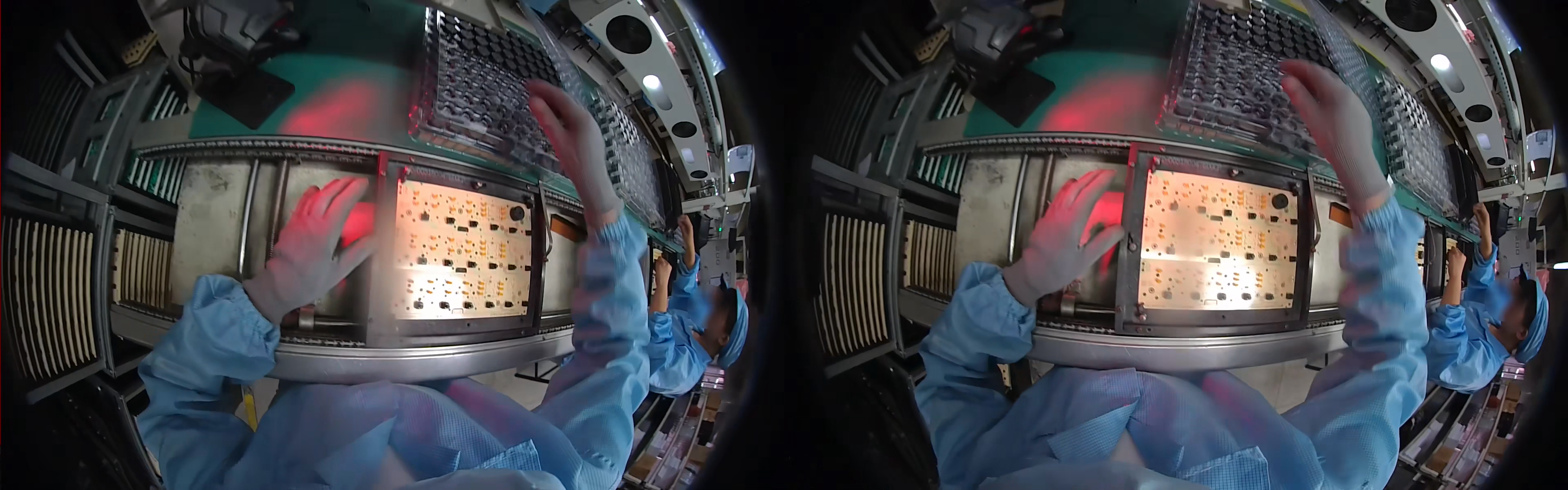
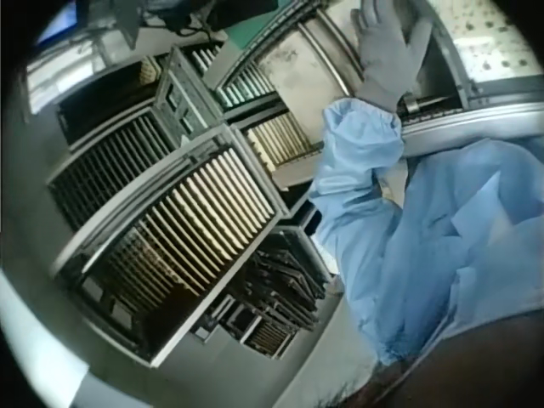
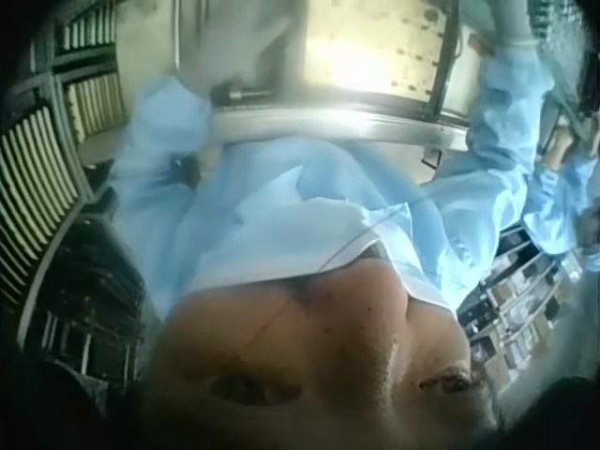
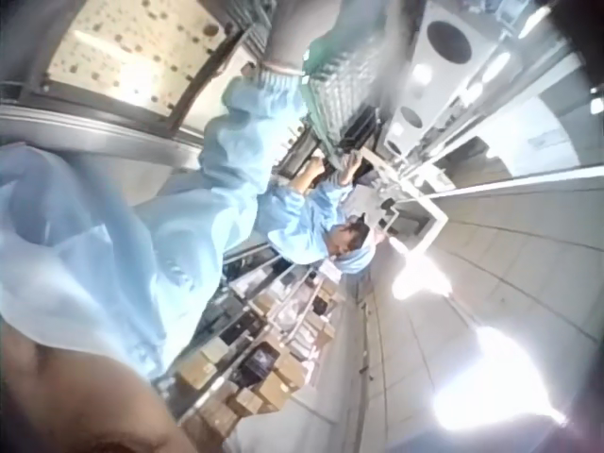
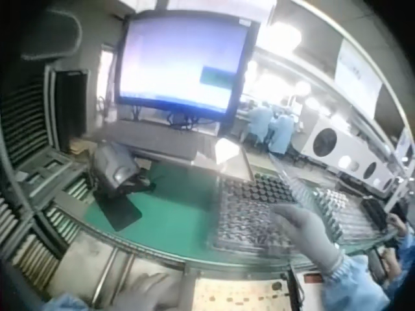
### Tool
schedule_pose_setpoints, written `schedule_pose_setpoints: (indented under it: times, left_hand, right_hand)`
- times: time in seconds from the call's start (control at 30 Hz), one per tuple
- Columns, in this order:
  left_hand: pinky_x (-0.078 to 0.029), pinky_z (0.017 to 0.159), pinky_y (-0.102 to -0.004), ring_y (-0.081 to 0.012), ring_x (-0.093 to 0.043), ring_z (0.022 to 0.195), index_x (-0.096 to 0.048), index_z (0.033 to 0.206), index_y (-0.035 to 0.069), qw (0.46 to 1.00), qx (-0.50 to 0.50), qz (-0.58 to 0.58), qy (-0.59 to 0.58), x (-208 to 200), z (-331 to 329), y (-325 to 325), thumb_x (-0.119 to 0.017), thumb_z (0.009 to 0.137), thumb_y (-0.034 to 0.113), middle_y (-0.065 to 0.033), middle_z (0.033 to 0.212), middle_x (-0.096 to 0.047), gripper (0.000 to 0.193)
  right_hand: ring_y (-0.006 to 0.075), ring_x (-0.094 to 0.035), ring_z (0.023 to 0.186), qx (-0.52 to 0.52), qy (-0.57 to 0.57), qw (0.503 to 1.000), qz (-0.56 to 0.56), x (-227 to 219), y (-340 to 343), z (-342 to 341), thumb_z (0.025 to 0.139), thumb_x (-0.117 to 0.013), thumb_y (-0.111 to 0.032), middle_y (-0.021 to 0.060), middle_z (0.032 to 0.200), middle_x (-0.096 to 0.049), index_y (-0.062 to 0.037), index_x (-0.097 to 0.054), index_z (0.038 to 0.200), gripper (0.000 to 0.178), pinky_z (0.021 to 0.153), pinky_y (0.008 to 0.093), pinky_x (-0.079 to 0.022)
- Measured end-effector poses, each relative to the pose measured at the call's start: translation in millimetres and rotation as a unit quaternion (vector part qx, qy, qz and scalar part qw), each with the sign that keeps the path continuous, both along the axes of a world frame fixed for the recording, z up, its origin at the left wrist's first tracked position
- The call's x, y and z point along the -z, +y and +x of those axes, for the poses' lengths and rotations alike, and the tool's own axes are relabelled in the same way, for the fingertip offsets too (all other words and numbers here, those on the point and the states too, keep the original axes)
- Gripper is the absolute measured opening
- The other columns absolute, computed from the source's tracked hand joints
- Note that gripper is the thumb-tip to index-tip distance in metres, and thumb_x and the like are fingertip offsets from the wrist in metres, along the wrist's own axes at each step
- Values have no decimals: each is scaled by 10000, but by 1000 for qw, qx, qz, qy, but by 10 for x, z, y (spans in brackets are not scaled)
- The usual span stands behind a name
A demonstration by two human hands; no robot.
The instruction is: The person places fixture frames onto a conveyor, loads circuit boards into the frames, inserts electronic components onto the boards, and slides the assembled units down the line before stacking remaining frames.
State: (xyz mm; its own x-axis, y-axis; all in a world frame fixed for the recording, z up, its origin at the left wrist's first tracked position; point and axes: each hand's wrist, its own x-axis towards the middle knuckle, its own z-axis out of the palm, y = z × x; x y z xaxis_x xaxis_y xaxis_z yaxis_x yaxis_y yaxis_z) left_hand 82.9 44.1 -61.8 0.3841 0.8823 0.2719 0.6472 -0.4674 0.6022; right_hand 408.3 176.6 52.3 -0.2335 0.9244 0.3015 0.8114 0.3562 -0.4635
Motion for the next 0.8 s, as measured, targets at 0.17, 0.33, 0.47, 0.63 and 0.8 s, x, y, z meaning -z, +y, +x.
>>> schedule_pose_setpoints:
  times: [0.17, 0.33, 0.47, 0.63, 0.8]
  left_hand:
    - [-368, 1088, -438, -386, -435, 1288, -393, 1417, 7, 1000, 6, 10, 10, 24, 37, 8, -708, 856, 275, -223, 1378, -467, 696]
    - [-295, 1145, -468, -367, -416, 1324, -380, 1433, 11, 1000, -6, 13, 15, 106, -72, 1, -699, 868, 309, -212, 1411, -447, 714]
    - [-283, 1154, -474, -361, -415, 1329, -386, 1433, 20, 1000, -5, -9, 23, 119, -94, -4, -691, 877, 316, -211, 1411, -447, 701]
    - [-297, 1147, -477, -366, -414, 1329, -384, 1438, 30, 1000, 10, 5, 10, 124, -124, 26, -688, 878, 314, -205, 1416, -444, 697]
    - [-330, 1125, -471, -376, -432, 1307, -387, 1438, 39, 1000, -5, -1, 12, 113, -117, 6, -699, 868, 304, -196, 1417, -448, 701]
  right_hand:
    - [316, -668, 983, 63, -197, 969, 135, 192, 894, -205, 919, -603, -442, 143, 1096, -681, -113, -653, 1163, 413, 807, 405, -536]
    - [384, -684, 840, 95, -239, 956, 142, 368, 1241, -616, 881, -630, -444, 174, 981, -693, -95, -671, 1052, 391, 724, 480, -549]
    - [366, -688, 838, 24, -188, 968, 165, 397, 1309, -763, 850, -666, -406, 183, 935, -699, -90, -690, 1003, 352, 714, 467, -550]
    - [342, -676, 916, 38, -213, 971, 100, 309, 1366, -805, 793, -715, -413, 142, 941, -710, -108, -700, 996, 367, 766, 441, -534]
    - [321, -679, 933, 77, -204, 975, 32, 178, 1299, -887, 768, -738, -444, 106, 963, -721, -136, -692, 1069, 434, 804, 407, -526]
